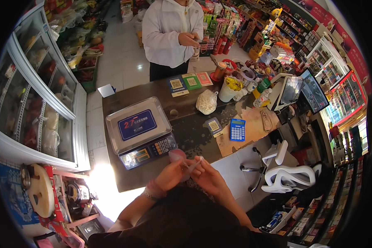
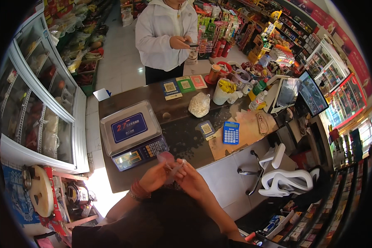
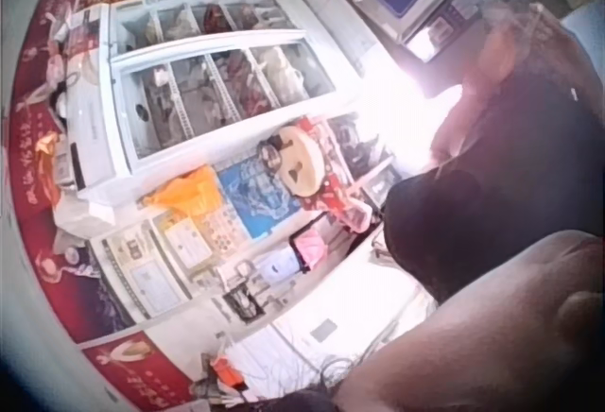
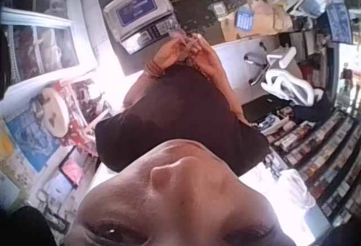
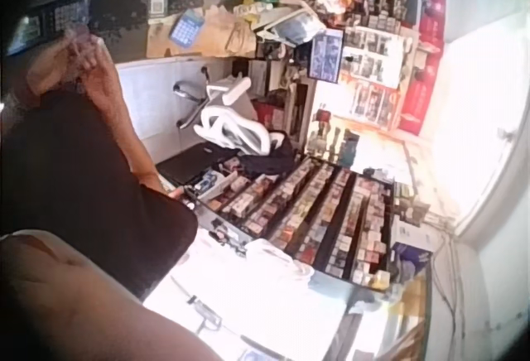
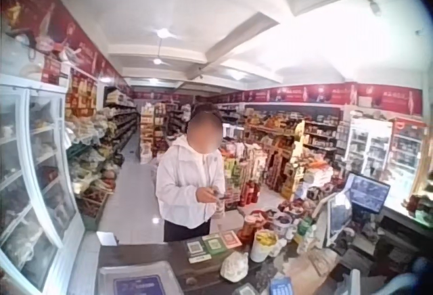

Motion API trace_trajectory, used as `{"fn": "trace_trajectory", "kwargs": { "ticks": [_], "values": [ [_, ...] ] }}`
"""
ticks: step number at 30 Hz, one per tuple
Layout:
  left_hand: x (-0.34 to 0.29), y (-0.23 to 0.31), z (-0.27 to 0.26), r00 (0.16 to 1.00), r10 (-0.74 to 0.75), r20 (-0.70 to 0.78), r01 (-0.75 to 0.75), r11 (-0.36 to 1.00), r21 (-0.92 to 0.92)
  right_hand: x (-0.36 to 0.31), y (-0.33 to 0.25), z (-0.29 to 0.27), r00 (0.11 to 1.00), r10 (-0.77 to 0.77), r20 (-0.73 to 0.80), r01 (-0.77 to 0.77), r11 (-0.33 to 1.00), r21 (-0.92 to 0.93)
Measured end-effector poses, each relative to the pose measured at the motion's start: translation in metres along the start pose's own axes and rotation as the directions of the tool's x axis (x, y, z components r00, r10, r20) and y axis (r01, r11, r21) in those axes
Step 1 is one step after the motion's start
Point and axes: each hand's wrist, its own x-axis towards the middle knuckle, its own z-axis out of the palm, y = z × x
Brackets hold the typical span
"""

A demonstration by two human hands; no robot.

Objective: The person retrieves noodles from a refrigerated display, weighs them on a digital scale, and places them into a plastic bag. They repeat this process for additional portions and also weigh two red tomatoes, placing them into a separate bag. The person interacts with a customer at the counter during the process.

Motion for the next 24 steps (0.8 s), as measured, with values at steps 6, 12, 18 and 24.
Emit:
{"fn": "trace_trajectory", "kwargs": {
  "ticks": [6, 12, 18, 24],
  "values": [
    [-0.013, -0.001, 0.033, 0.910, 0.300, -0.287, 0.187, 0.321, 0.928, 0.004, -0.008, -0.002, 0.992, 0.117, 0.048, -0.077, 0.857, -0.510],
    [-0.046, 0.055, 0.065, 0.916, 0.400, 0.029, 0.144, -0.398, 0.906, -0.018, -0.059, -0.001, 0.991, 0.068, 0.111, 0.038, 0.664, -0.747],
    [-0.074, 0.062, -0.007, 0.780, 0.499, -0.377, 0.223, 0.342, 0.913, -0.004, -0.065, -0.072, 0.979, -0.161, -0.126, 0.055, 0.800, -0.598],
    [-0.058, 0.060, 0.033, 0.864, 0.230, -0.448, -0.063, 0.932, 0.357, -0.004, -0.068, -0.040, 0.921, -0.388, -0.038, 0.308, 0.783, -0.541]
  ]
}}
